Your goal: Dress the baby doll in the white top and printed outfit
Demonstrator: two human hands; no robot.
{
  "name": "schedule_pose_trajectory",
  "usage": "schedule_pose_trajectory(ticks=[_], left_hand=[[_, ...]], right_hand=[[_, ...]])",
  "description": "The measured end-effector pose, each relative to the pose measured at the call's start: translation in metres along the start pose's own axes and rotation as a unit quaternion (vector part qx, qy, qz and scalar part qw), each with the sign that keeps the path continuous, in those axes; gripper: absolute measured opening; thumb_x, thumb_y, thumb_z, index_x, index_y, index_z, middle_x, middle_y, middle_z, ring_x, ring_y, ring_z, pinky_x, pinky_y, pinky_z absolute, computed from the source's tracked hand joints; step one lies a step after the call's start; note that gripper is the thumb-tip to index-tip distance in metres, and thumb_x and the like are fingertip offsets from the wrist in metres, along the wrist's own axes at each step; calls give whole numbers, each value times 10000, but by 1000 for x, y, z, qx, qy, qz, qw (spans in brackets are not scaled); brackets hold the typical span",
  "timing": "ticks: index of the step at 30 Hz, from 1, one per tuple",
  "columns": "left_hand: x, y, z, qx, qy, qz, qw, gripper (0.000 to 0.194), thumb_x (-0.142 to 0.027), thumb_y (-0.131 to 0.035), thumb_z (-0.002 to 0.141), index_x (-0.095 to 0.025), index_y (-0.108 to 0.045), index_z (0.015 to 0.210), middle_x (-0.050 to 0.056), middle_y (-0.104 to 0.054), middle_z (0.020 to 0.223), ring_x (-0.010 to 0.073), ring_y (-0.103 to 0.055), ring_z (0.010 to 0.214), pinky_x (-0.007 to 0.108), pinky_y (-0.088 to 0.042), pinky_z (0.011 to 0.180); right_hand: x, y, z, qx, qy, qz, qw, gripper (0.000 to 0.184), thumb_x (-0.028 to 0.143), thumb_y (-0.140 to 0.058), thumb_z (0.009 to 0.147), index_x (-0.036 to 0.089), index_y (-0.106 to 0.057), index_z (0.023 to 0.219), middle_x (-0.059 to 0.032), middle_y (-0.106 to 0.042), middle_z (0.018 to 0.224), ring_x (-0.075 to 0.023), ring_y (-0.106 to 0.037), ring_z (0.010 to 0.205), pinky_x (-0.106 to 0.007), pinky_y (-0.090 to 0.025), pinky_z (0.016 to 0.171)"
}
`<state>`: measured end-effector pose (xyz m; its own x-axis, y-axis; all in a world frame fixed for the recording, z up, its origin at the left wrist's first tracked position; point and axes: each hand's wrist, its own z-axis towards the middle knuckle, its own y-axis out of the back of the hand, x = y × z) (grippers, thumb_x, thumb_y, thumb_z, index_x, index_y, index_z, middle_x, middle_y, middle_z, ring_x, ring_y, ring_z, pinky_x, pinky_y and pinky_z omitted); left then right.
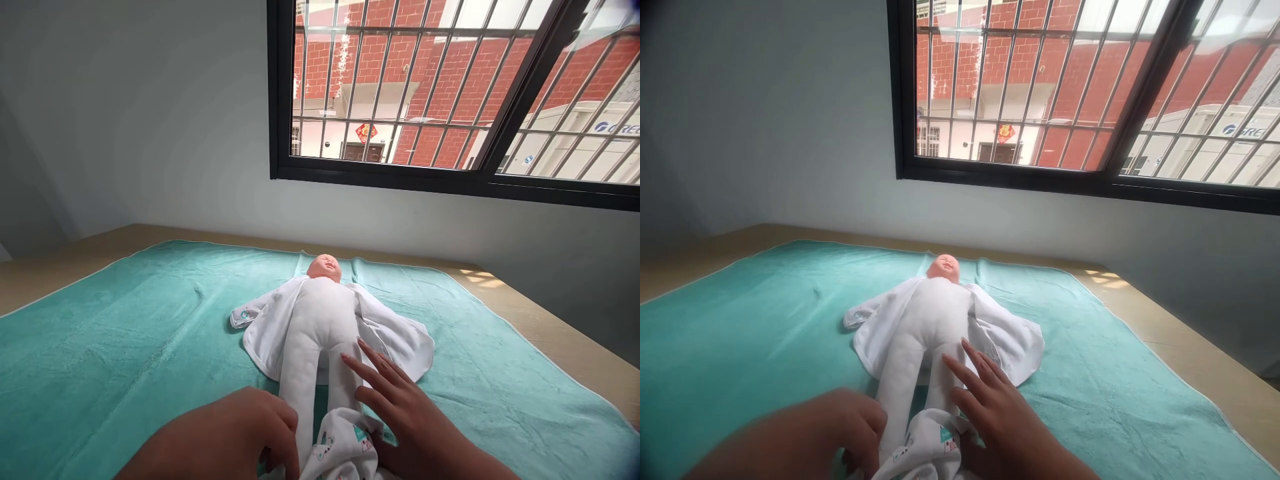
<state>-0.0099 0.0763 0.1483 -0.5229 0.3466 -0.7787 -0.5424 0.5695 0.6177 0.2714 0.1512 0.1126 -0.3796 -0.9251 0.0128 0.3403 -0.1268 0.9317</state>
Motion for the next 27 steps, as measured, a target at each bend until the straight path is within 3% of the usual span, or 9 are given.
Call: schedule_pose_trajectory(ticks=[3, 7, 10, 12, 16, 18, 20, 24, 27], left_hand=[[-5, -9, 7, -20, -41, 34, 998, 195, -89, -724, 705, -244, -728, 822, -50, -676, 928, 105, -610, 802, 183, -410, 677], [11, -23, 18, -19, -70, 72, 995, 147, -106, -739, 729, -233, -705, 794, -58, -670, 930, 96, -605, 799, 176, -384, 640], [32, -34, 26, -31, -76, 90, 993, 51, -271, -717, 802, -240, -707, 764, -54, -647, 866, 84, -571, 724, 192, -337, 563], [39, -38, 29, -48, -74, 90, 992, 199, -424, -668, 840, -247, -713, 760, -43, -625, 832, 83, -540, 668, 207, -312, 530], [31, -35, 28, -67, -83, 48, 993, 435, -585, -473, 913, -238, -709, 801, -7, -643, 887, 96, -559, 678, 208, -356, 569], [26, -33, 28, -79, -79, 30, 993, 466, -560, -377, 955, -240, -709, 890, 13, -667, 901, 121, -599, 744, 206, -383, 617], [27, -36, 31, -69, -53, 25, 996, 405, -538, -437, 937, -248, -717, 905, -4, -668, 773, 127, -603, 696, 208, -365, 574], [51, -50, 41, -30, -1, 7, 1000, 237, -462, -632, 838, -245, -725, 858, -56, -586, 565, 107, -538, 537, 191, -324, 479], [67, -56, 46, -35, 11, -3, 999, 208, -396, -627, 833, -217, -678, 739, -62, -554, 553, 95, -504, 509, 179, -329, 468]], right_hand=[[2, 6, 7, 3, 36, -30, 999, 190, 127, -560, 776, 180, -581, 957, -146, -502, 1451, -370, -239, 1461, -595, -405, 1079], [4, 4, 12, -36, 105, -12, 994, 170, 48, -519, 796, 194, -543, 881, -108, -641, 1290, -290, -488, 1320, -524, -386, 1108], [7, 0, 15, -79, 65, 126, 987, 254, 9, -505, 756, 210, -508, 911, -72, -700, 1082, -227, -621, 1085, -418, -485, 965], [9, 0, 16, -91, -11, 241, 966, 249, 15, -506, 721, 225, -489, 855, -20, -669, 885, -177, -617, 851, -320, -509, 772], [8, 15, 14, 13, -190, 425, 885, 286, 25, -489, 637, 218, -545, 841, 2, -603, 853, -153, -536, 780, -266, -463, 708], [3, 27, 14, 75, -211, 507, 833, 331, 56, -509, 635, 211, -594, 915, -10, -622, 942, -173, -550, 874, -284, -467, 788], [-4, 38, 17, 130, -201, 545, 804, 307, 123, -583, 680, 201, -636, 972, -22, -632, 999, -189, -550, 928, -292, -459, 828], [-12, 41, 24, 199, -225, 553, 777, 233, 371, -599, 863, 159, -694, 883, -15, -621, 823, -142, -533, 766, -246, -446, 707], [-10, 30, 25, 204, -241, 501, 806, 193, 327, -639, 854, 158, -714, 799, 9, -620, 730, -114, -531, 693, -208, -425, 640]])
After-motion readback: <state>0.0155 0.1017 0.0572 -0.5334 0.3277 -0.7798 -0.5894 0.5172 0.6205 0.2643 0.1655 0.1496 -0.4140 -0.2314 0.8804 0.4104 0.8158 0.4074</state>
